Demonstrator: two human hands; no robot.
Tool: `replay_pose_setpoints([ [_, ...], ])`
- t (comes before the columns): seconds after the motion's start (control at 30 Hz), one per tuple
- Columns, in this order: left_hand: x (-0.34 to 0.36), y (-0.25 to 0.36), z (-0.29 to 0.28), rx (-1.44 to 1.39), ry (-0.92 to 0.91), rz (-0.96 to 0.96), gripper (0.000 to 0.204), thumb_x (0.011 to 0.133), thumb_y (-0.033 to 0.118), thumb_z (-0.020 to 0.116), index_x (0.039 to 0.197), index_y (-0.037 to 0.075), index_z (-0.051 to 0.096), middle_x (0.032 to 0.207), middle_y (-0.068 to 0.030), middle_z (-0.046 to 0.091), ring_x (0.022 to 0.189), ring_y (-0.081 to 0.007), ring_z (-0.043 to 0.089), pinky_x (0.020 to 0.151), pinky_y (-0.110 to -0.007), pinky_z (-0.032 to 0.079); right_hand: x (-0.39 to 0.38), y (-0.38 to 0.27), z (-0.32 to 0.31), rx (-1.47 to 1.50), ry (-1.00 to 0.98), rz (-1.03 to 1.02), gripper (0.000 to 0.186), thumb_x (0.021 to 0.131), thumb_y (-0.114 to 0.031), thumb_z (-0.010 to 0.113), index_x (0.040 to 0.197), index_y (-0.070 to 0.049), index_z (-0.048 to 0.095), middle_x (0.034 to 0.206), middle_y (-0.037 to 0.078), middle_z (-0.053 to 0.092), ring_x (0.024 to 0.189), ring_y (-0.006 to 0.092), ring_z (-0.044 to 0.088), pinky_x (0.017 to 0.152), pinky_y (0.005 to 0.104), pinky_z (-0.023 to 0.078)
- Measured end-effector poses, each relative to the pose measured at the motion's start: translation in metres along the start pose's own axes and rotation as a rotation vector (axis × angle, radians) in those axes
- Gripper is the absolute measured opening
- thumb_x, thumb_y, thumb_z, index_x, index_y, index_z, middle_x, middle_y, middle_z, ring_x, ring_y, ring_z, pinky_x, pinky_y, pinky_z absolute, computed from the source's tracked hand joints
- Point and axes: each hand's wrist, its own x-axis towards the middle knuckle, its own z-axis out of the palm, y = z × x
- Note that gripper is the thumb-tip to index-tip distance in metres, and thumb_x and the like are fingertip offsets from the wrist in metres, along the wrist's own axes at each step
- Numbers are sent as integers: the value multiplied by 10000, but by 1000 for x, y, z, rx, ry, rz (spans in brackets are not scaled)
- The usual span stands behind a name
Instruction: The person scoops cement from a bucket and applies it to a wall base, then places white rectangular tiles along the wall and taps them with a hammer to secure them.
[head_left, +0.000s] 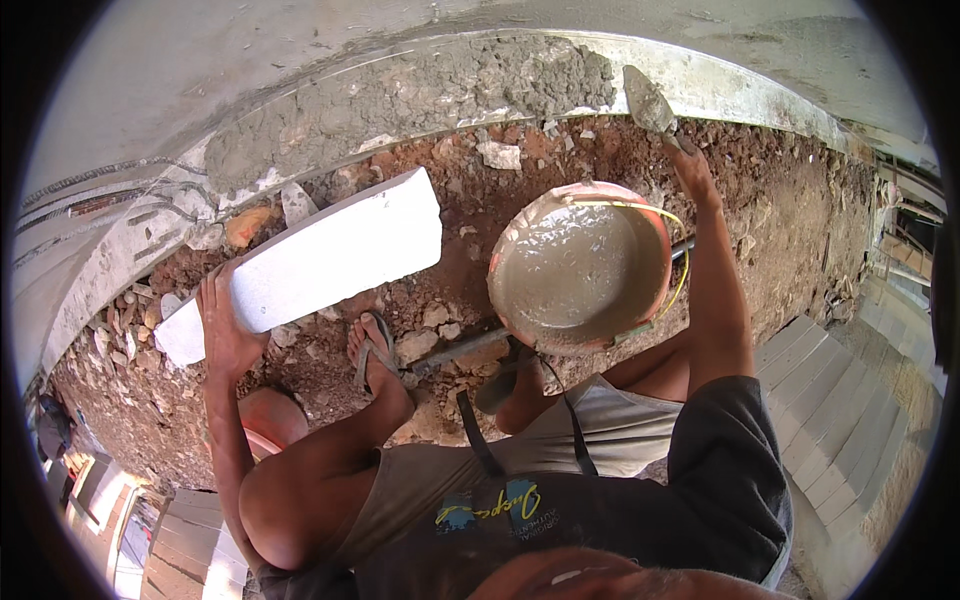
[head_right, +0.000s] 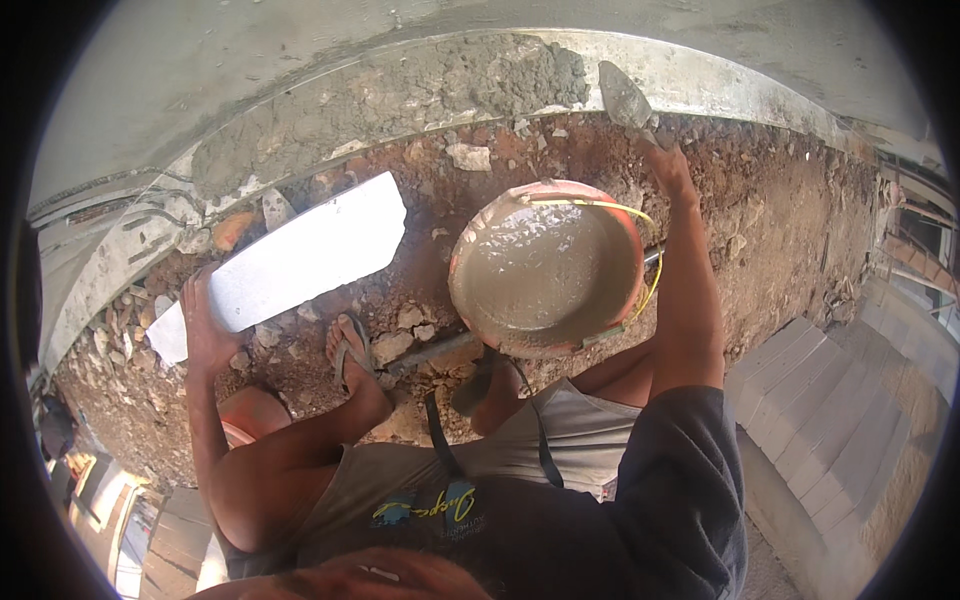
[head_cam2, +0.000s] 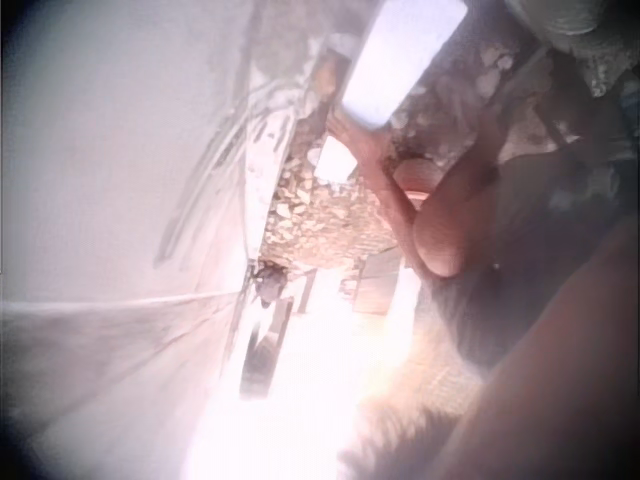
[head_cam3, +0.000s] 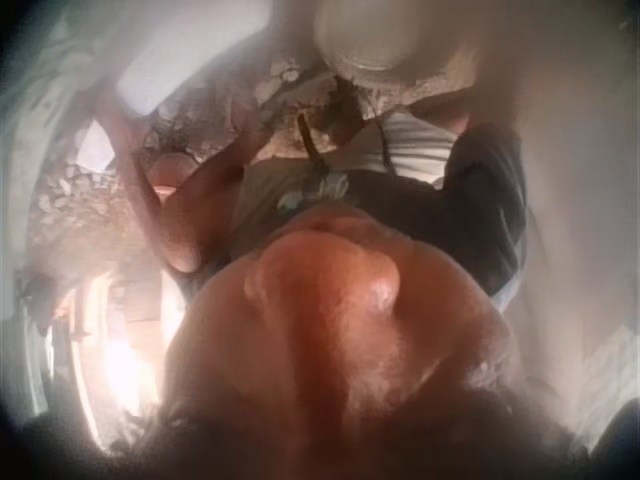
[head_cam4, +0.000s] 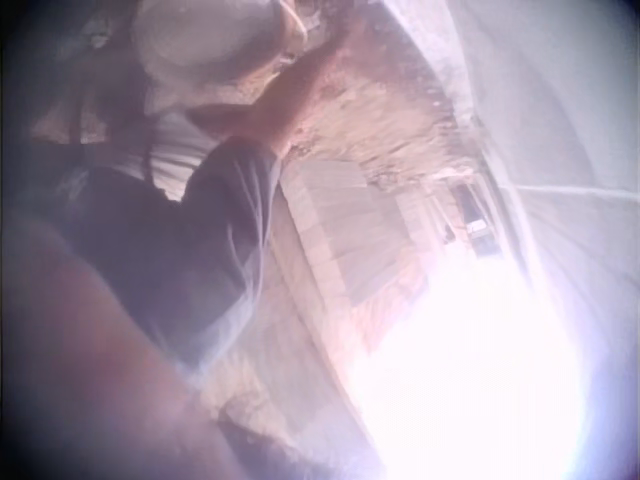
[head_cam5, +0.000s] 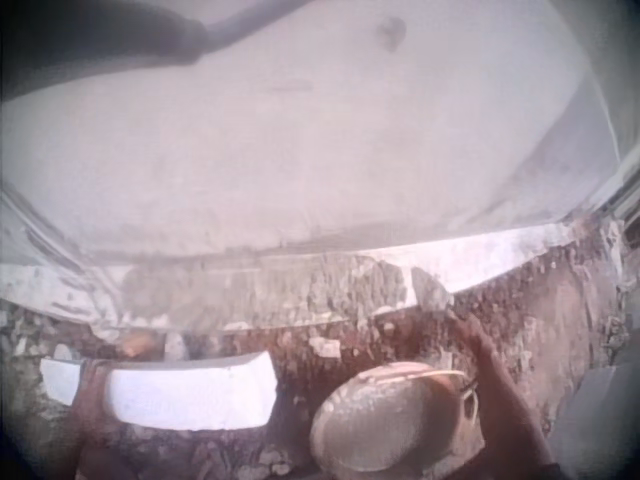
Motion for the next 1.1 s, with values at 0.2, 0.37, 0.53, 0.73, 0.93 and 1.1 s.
replay_pose_setpoints([
  [0.2, 1, 5, 14, 18, 63, -26, 902, 629, 44, 815, 1449, 46, 440, 1334, -221, 506, 1287, -456, 451, 1144, -564, 330, 42, -1, 3, -127, -475, 51, 1011, 957, -832, 319, 1658, -113, 201, 1654, 166, 287, 1444, 296, 324, 1145, 513, 326],
  [0.37, 3, 7, 16, 2, 73, -48, 868, 618, 12, 726, 1439, 62, 450, 1323, -225, 491, 1321, -453, 432, 1210, -572, 251, 48, -46, 16, -87, -453, -430, 844, 963, -657, 504, 1558, -70, 393, 1442, 165, 510, 1261, 329, 520, 1033, 487, 440],
  [0.53, 3, 6, 18, -23, 103, -24, 859, 613, 10, 716, 1431, 57, 459, 1333, -229, 495, 1310, -454, 441, 1201, -583, 256, 27, -117, 25, -322, -154, -180, 597, 946, -488, 678, 1383, -81, 675, 1158, 164, 770, 962, 282, 726, 892, 436, 557],
  [0.73, 2, 4, 20, -7, 93, -28, 861, 621, 32, 718, 1440, 49, 455, 1350, -237, 495, 1317, -464, 438, 1199, -588, 259, 14, -203, 79, -904, 86, -305, 548, 912, -454, 751, 1400, -215, 678, 1221, 134, 749, 1043, 242, 731, 938, 411, 591],
  [0.93, 2, 8, 16, -15, 116, -42, 821, 641, 37, 765, 1411, 39, 480, 1330, -243, 508, 1301, -487, 434, 1181, -598, 270, -4, -160, 40, -580, 215, -309, 474, 861, -447, 771, 1267, -204, 761, 1125, 104, 769, 983, 280, 725, 894, 411, 551],
  [1.1, 2, 11, 17, -32, 132, -47, 872, 624, 14, 759, 1441, 53, 458, 1351, -223, 506, 1327, -466, 431, 1191, -592, 260, -11, -58, -40, -554, 8, -2, 435, 984, -441, 625, 1239, -107, 738, 988, 98, 769, 698, 173, 638, 679, 328, 529],
])
